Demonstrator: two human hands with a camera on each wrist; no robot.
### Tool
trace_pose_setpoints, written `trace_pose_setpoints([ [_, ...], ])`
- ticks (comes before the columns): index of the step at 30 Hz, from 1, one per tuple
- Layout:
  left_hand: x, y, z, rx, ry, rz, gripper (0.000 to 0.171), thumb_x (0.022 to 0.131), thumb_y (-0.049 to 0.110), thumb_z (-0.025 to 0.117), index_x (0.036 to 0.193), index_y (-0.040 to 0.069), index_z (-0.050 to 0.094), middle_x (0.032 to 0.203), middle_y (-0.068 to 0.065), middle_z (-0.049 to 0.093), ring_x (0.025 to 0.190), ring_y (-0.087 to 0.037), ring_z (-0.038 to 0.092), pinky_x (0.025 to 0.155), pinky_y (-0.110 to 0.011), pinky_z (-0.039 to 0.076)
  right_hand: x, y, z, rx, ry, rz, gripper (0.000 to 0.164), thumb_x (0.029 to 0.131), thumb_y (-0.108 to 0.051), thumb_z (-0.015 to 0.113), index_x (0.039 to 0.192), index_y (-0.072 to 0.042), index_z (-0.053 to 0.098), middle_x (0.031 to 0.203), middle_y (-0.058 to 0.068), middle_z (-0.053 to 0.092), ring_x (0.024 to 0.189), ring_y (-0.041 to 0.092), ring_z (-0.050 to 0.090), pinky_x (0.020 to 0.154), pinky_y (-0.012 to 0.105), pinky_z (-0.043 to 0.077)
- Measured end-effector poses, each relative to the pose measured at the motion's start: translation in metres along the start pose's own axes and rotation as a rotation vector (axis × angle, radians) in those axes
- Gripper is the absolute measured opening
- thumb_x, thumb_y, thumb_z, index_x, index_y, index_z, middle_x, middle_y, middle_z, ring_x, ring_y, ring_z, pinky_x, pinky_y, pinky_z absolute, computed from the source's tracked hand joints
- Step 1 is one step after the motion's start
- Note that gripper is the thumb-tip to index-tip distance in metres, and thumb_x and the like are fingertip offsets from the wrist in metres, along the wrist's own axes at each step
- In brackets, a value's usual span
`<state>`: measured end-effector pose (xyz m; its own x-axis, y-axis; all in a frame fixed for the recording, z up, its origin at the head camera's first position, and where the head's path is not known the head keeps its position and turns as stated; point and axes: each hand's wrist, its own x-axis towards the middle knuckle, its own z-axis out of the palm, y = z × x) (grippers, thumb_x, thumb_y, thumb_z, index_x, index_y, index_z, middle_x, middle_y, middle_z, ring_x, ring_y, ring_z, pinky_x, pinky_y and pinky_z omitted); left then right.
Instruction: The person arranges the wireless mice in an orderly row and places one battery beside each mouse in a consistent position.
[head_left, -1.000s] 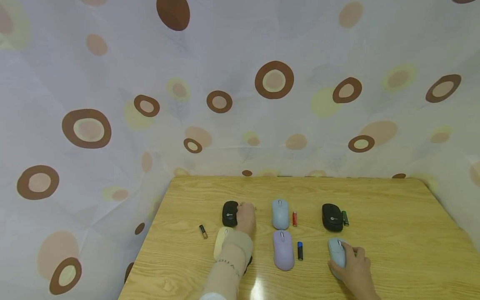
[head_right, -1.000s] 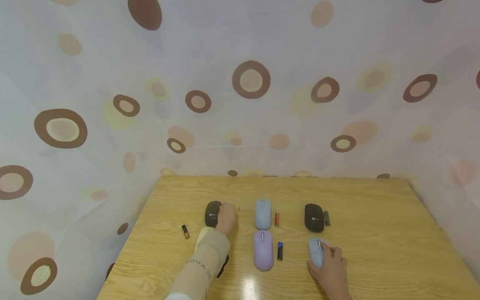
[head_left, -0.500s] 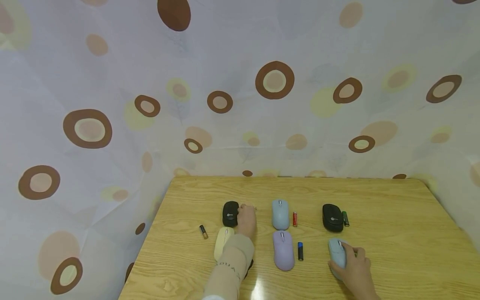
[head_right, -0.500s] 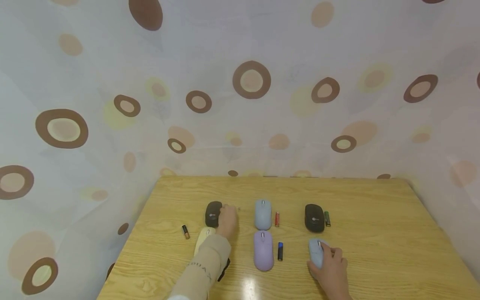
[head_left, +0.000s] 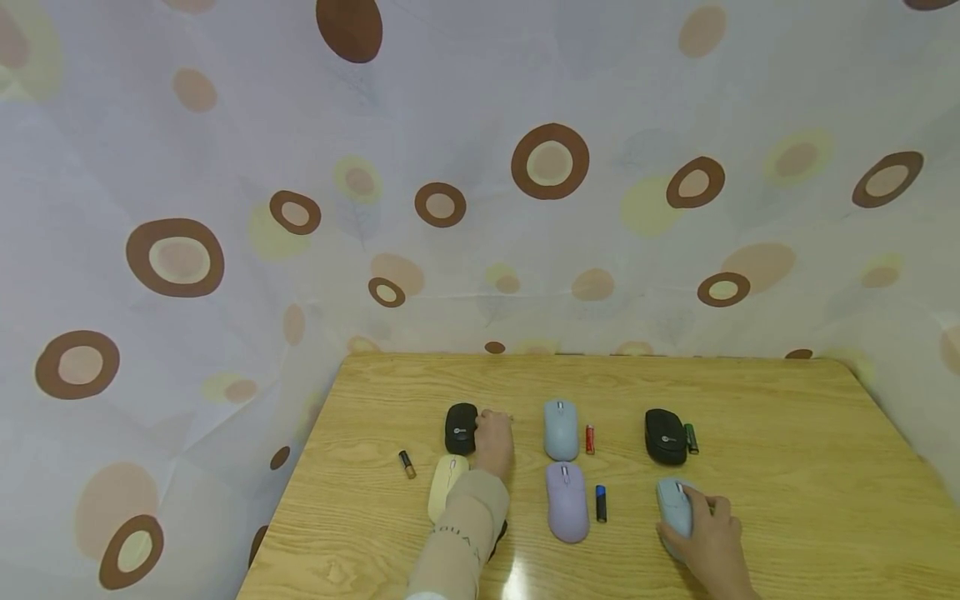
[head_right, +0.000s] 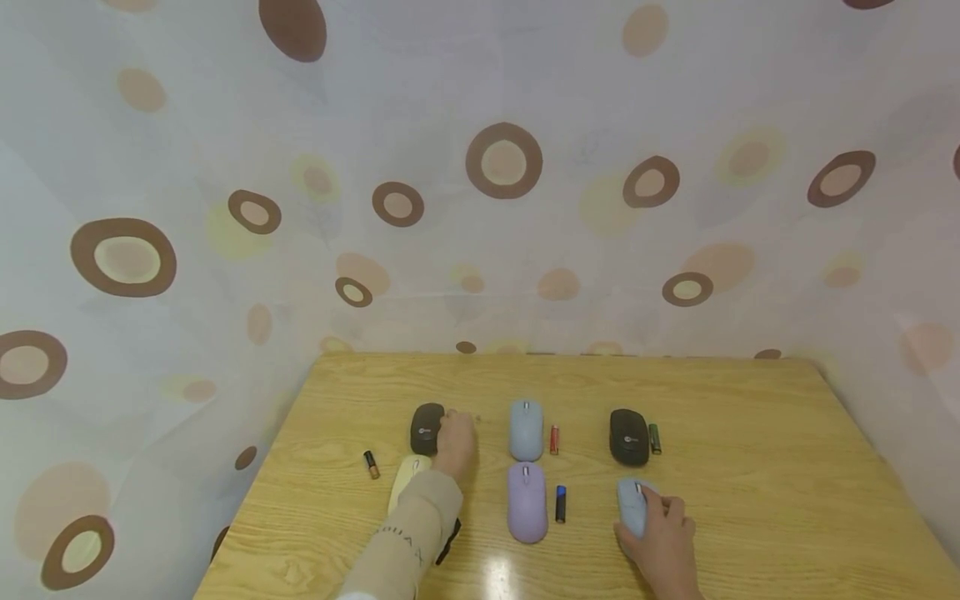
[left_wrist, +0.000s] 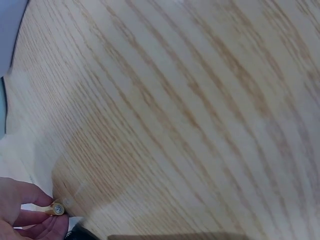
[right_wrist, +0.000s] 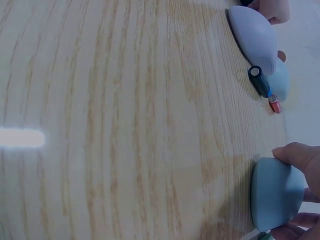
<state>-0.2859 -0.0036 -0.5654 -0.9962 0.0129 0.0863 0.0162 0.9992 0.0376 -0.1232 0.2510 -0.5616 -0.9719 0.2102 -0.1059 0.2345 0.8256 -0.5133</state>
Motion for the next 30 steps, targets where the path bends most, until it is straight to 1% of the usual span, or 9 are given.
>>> trace_pose_setpoints([
  [7, -0.001, 0.0, 0.0, 0.013, 0.015, -0.003, 0.011, 0.084, 0.0, 0.06, 0.086, -0.006, 0.069, 0.081, -0.016, 0.059, 0.07, -0.02, 0.056, 0.055, -0.021, 0.05, 0.0, 0.0, 0.0, -0.001, 0.008, -0.006, 0.072, 0.078, -0.027, 0.068, 0.127, 0.013, 0.034, 0.11, 0.038, 0.029, 0.09, 0.052, 0.039, 0.066, 0.052, 0.043],
  [12, -0.002, -0.002, 0.0, 0.035, 0.011, 0.034, 0.011, 0.083, 0.001, 0.063, 0.089, -0.005, 0.069, 0.084, -0.015, 0.059, 0.072, -0.019, 0.056, 0.055, -0.019, 0.05, -0.001, 0.0, 0.0, 0.008, -0.004, -0.013, 0.072, 0.078, -0.026, 0.067, 0.128, 0.013, 0.033, 0.112, 0.037, 0.028, 0.093, 0.052, 0.037, 0.067, 0.052, 0.042],
  [14, -0.003, -0.003, -0.001, 0.022, 0.024, 0.055, 0.012, 0.083, 0.003, 0.064, 0.091, -0.004, 0.068, 0.084, -0.013, 0.058, 0.074, -0.019, 0.055, 0.056, -0.02, 0.05, -0.001, 0.0, -0.001, 0.009, -0.01, -0.011, 0.072, 0.079, -0.027, 0.067, 0.128, 0.013, 0.033, 0.113, 0.037, 0.028, 0.094, 0.052, 0.037, 0.068, 0.052, 0.042],
  [17, -0.002, -0.004, -0.006, -0.001, 0.023, 0.074, 0.019, 0.085, 0.009, 0.063, 0.1, -0.002, 0.066, 0.089, -0.012, 0.055, 0.081, -0.02, 0.055, 0.063, -0.024, 0.05, -0.001, 0.0, -0.001, 0.012, -0.017, -0.007, 0.073, 0.079, -0.027, 0.067, 0.129, 0.013, 0.032, 0.113, 0.038, 0.027, 0.095, 0.053, 0.036, 0.069, 0.053, 0.041],
  [19, -0.001, -0.007, -0.01, -0.024, 0.021, 0.073, 0.026, 0.088, 0.017, 0.061, 0.107, 0.0, 0.063, 0.097, -0.012, 0.055, 0.092, -0.024, 0.055, 0.073, -0.03, 0.05, 0.0, 0.0, -0.001, 0.013, -0.019, -0.008, 0.073, 0.079, -0.027, 0.067, 0.129, 0.013, 0.032, 0.113, 0.038, 0.027, 0.095, 0.053, 0.036, 0.069, 0.053, 0.041],
  [21, 0.001, -0.011, -0.013, -0.043, 0.019, 0.069, 0.033, 0.089, 0.024, 0.057, 0.114, 0.002, 0.06, 0.103, -0.012, 0.054, 0.098, -0.026, 0.052, 0.08, -0.036, 0.048, 0.0, 0.0, -0.001, 0.015, -0.017, -0.012, 0.073, 0.079, -0.027, 0.067, 0.129, 0.014, 0.032, 0.113, 0.038, 0.027, 0.095, 0.052, 0.036, 0.069, 0.052, 0.041],
  [23, 0.002, -0.016, -0.016, -0.071, 0.036, 0.068, 0.037, 0.088, 0.029, 0.057, 0.117, 0.004, 0.058, 0.106, -0.011, 0.054, 0.099, -0.026, 0.05, 0.082, -0.039, 0.044, 0.0, 0.001, 0.0, 0.016, -0.014, -0.015, 0.073, 0.079, -0.027, 0.067, 0.128, 0.014, 0.033, 0.112, 0.038, 0.028, 0.094, 0.052, 0.037, 0.069, 0.052, 0.041],
  [26, 0.005, -0.028, -0.021, -0.1, 0.084, 0.079, 0.04, 0.085, 0.03, 0.057, 0.118, 0.007, 0.057, 0.106, -0.009, 0.053, 0.093, -0.024, 0.046, 0.08, -0.04, 0.04, 0.0, 0.001, -0.001, 0.018, -0.011, -0.02, 0.073, 0.079, -0.027, 0.067, 0.128, 0.013, 0.033, 0.112, 0.037, 0.028, 0.093, 0.052, 0.037, 0.068, 0.052, 0.041],
  [30, 0.005, -0.046, -0.029, -0.142, 0.152, 0.083, 0.045, 0.081, 0.028, 0.058, 0.121, 0.007, 0.053, 0.109, -0.011, 0.049, 0.092, -0.025, 0.043, 0.083, -0.042, 0.037, 0.0, 0.002, -0.001, 0.021, -0.01, -0.028, 0.072, 0.079, -0.027, 0.067, 0.128, 0.014, 0.033, 0.112, 0.037, 0.029, 0.093, 0.052, 0.037, 0.068, 0.052, 0.041],
])
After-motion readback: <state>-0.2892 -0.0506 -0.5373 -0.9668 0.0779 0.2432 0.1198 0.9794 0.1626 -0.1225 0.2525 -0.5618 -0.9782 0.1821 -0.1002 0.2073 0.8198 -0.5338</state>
